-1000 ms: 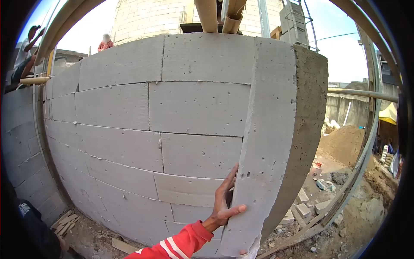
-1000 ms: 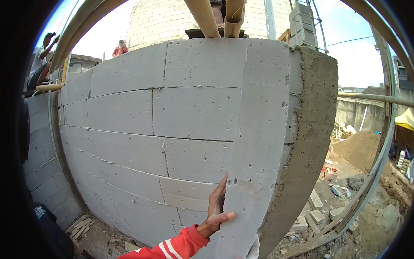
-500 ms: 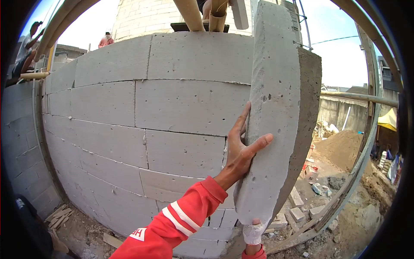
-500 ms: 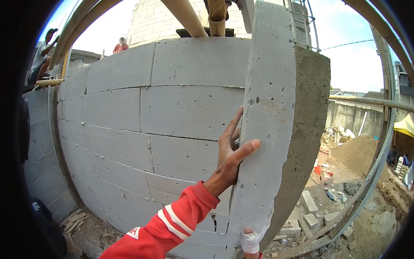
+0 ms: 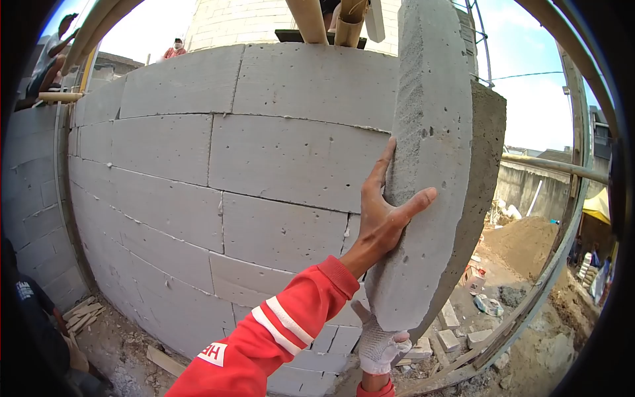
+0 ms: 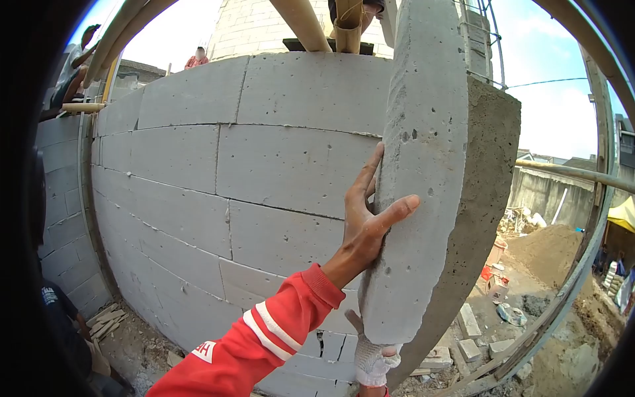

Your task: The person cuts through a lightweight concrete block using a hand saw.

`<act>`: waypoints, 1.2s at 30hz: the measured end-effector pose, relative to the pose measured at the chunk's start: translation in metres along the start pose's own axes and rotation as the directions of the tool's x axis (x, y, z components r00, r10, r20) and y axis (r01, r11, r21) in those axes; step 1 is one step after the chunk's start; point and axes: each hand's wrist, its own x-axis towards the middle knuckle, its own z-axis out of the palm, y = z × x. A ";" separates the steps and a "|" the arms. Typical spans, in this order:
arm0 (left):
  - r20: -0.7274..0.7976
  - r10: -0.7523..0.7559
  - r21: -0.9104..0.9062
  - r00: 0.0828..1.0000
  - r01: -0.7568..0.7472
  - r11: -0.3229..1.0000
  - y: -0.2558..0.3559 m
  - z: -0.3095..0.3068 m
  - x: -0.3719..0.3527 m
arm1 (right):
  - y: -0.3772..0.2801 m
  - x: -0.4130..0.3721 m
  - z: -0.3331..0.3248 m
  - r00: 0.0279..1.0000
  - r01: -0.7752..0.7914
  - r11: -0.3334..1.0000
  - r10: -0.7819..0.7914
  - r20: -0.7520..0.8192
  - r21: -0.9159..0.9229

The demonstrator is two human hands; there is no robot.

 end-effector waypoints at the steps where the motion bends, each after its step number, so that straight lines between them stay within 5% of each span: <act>1: 0.005 0.019 0.003 1.000 -0.019 1.000 0.001 0.001 0.001 | 0.001 0.003 0.004 1.000 0.004 0.997 -0.006 -0.022 -0.074; 9: 0.007 0.041 0.049 0.999 -0.042 0.998 0.008 0.004 0.022 | -0.002 0.019 0.014 0.969 -0.119 0.991 0.103 -0.223 -0.061; 11: 0.027 0.001 -0.058 1.000 0.000 0.998 0.013 0.004 0.026 | 0.006 0.023 0.002 0.992 0.122 0.965 -0.127 -0.006 -0.233; 12: 0.025 -0.002 -0.059 1.000 0.004 0.998 0.014 0.005 0.026 | 0.009 0.022 -0.016 0.992 0.118 0.964 -0.124 -0.008 -0.236; 13: 0.001 0.014 -0.057 1.000 -0.014 0.998 0.016 0.006 0.026 | 0.008 0.017 -0.033 0.978 0.177 0.854 -0.207 -0.008 -0.489; 15: -0.030 0.028 -0.052 0.999 -0.030 0.998 0.015 0.008 0.028 | 0.008 0.012 -0.039 0.960 0.209 0.677 -0.278 0.018 -0.705; 18: -0.076 0.028 0.031 0.997 -0.026 0.999 0.011 0.016 0.036 | 0.010 0.011 -0.016 0.867 0.260 0.545 -0.496 -0.056 -0.797; 19: -0.097 0.033 0.033 0.995 -0.030 0.999 0.011 0.020 0.039 | 0.012 0.009 -0.017 0.868 0.244 0.760 -0.448 -0.214 -0.602; 21: -0.120 0.043 0.034 0.992 -0.039 0.999 0.011 0.026 0.048 | 0.009 0.012 -0.016 0.868 0.231 0.907 -0.356 -0.347 -0.352; 25: -0.160 -0.069 -0.091 0.985 0.055 0.994 0.013 0.042 0.070 | -0.031 0.053 0.032 0.806 0.253 0.684 -0.540 -0.242 -0.685; 28: -0.203 -0.127 -0.153 0.971 0.097 0.983 0.026 0.053 0.094 | -0.058 0.100 0.061 0.718 0.261 0.250 -0.696 0.014 -0.932; 31: -0.237 -0.227 -0.117 0.945 0.204 0.972 0.054 0.062 0.121 | -0.074 0.152 0.041 0.540 0.288 -0.192 -0.776 0.325 -0.938; 36: -0.286 -0.318 -0.120 0.904 0.295 0.948 0.085 0.074 0.155 | -0.111 0.202 0.087 0.570 0.492 0.042 -0.770 0.285 -0.870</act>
